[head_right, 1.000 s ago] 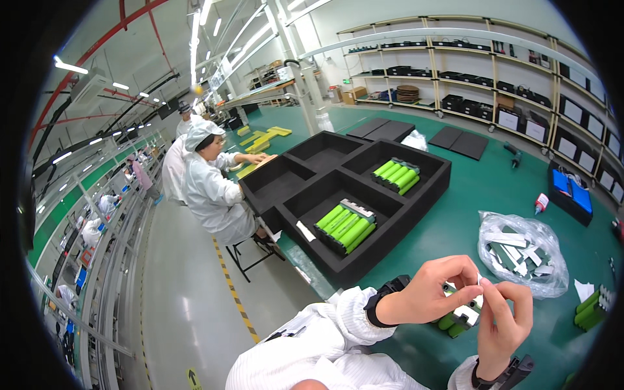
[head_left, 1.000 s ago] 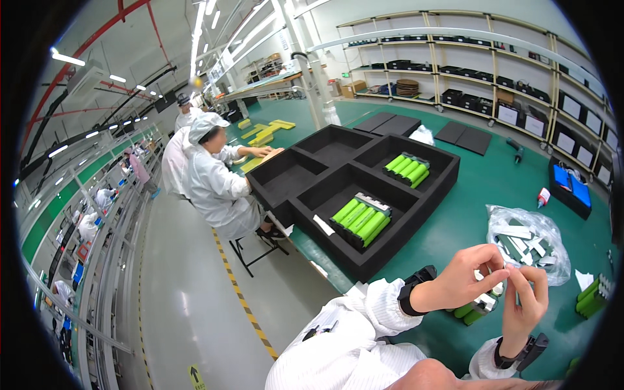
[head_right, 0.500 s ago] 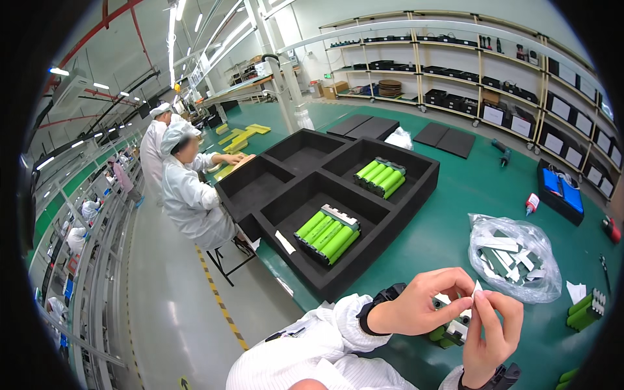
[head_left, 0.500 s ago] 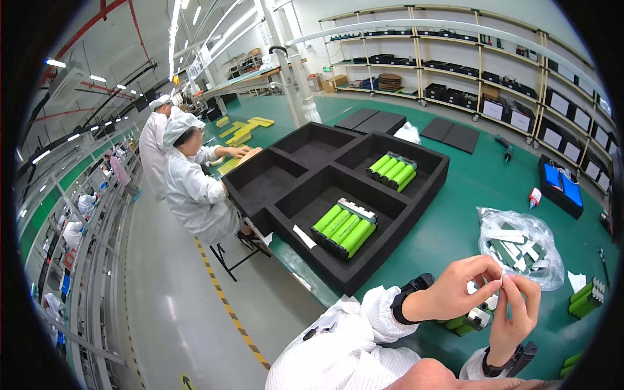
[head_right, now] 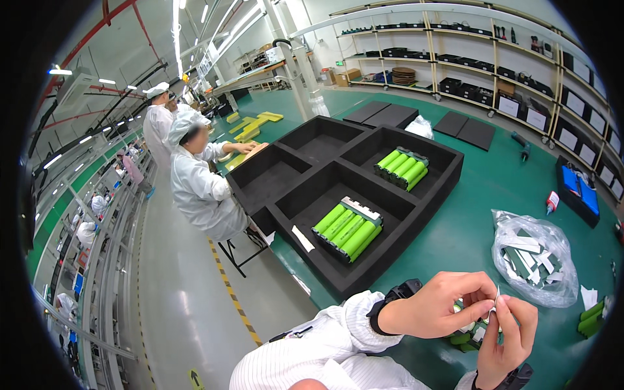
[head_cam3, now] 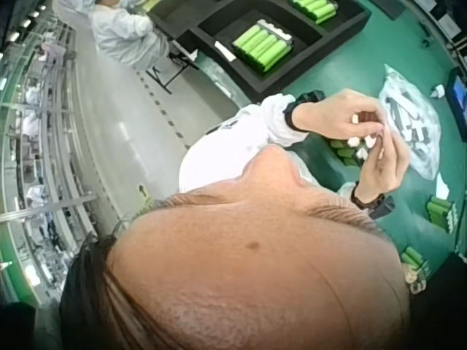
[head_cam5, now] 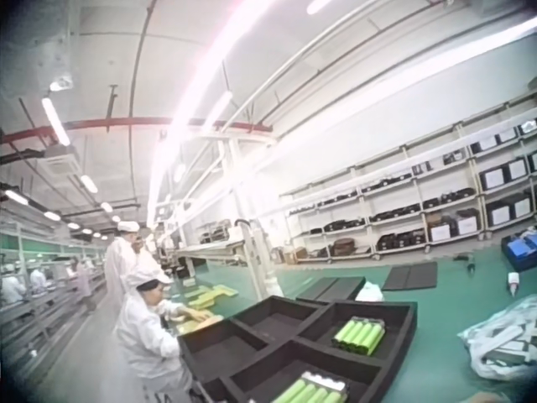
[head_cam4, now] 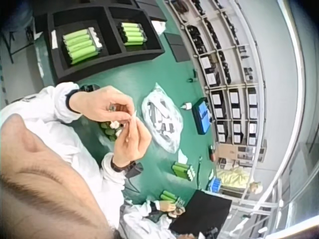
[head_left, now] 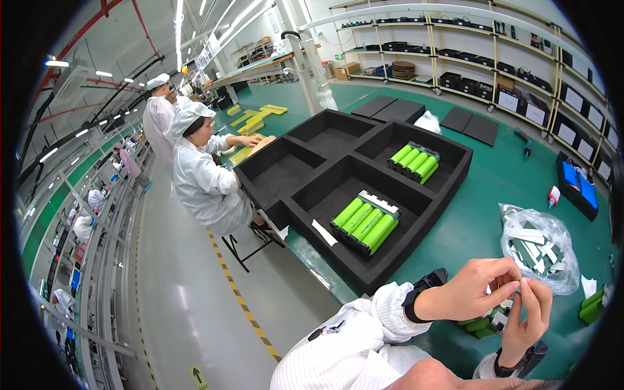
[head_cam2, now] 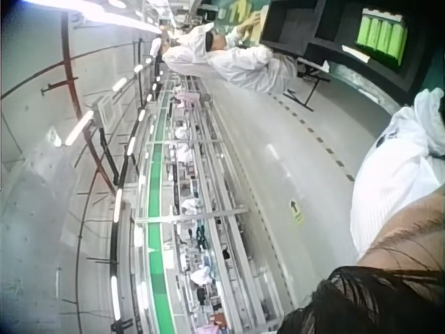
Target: Assembling lithium-ion battery packs into foam trays and applying adhesive strips.
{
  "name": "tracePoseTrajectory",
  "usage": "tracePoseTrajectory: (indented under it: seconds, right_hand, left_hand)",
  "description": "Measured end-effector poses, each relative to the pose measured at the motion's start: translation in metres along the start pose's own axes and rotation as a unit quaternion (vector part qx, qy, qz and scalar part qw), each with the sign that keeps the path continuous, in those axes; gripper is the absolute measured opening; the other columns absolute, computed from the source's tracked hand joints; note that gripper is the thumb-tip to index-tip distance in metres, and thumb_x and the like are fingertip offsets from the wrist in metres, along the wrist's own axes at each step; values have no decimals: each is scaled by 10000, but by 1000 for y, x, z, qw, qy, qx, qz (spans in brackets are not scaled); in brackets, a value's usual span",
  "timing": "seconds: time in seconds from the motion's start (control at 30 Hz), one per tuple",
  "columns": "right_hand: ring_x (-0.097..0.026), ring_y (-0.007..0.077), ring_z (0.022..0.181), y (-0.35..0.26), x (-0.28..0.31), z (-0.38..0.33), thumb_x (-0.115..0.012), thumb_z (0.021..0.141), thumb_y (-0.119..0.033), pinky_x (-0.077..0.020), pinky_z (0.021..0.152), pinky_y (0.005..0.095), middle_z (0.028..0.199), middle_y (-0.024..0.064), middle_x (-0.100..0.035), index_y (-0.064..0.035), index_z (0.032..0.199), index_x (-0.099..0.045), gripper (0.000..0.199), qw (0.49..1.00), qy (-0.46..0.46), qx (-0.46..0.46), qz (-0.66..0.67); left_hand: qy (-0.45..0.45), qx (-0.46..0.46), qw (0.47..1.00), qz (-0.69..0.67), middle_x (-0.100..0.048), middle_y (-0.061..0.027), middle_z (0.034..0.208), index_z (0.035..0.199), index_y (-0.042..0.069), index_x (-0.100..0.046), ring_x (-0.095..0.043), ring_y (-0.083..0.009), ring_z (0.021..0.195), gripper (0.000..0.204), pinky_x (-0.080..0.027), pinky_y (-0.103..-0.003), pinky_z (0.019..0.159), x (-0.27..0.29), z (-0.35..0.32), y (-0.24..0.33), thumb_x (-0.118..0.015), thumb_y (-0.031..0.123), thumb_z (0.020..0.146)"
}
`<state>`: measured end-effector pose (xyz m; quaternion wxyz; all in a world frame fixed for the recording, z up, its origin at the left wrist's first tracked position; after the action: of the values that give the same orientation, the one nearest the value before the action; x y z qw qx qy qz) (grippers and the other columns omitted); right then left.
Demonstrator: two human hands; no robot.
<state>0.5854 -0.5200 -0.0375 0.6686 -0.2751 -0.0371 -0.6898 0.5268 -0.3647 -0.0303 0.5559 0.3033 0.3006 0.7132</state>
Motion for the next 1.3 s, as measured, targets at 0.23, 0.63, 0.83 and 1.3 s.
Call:
tracePoseTrajectory:
  seconds: [0.23,0.63,0.83,1.3]
  right_hand:
    - [-588,256,875,-2,-4,0,-612,776,136,-476,770,326,988,139,-604,19,1067,-651,316,1000,6,-6,7]
    - [-591,263,844,0,-6,-1,-626,743,140,-474,729,329,974,130,-608,15,1055,-660,338,1000,18,-3,-4]
    - [-590,260,838,-3,-7,0,-624,745,140,-471,720,324,974,129,-608,20,1052,-659,332,1000,17,-3,3]
    - [-584,245,821,-1,-5,1,-629,741,150,-468,692,312,956,120,-606,14,1061,-657,349,1000,17,0,-3]
  left_hand:
    - [-3,8,1000,0,-596,-57,760,955,-15,-571,-597,-123,634,98,-469,-246,553,1,0,-2,-559,77,923]
    - [-11,17,999,-31,-584,-49,733,935,-15,-564,-585,-114,622,74,-446,-237,546,1,2,-2,-545,53,915]
    - [-20,41,996,-72,-588,-47,725,910,-23,-550,-584,-97,635,74,-460,-231,565,3,3,-2,-533,48,916]
    - [-35,92,982,-160,-596,-45,733,902,-23,-542,-592,-91,654,76,-487,-233,587,-1,6,-11,-528,50,918]
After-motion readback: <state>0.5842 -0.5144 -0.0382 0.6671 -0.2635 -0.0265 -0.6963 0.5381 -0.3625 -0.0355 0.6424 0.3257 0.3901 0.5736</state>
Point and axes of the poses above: each hand's wrist, its own z-axis towards the middle knuckle, its own x-axis out of the back of the hand, y = z × x, the point moved 2 cm from there along z, towards the middle knuckle
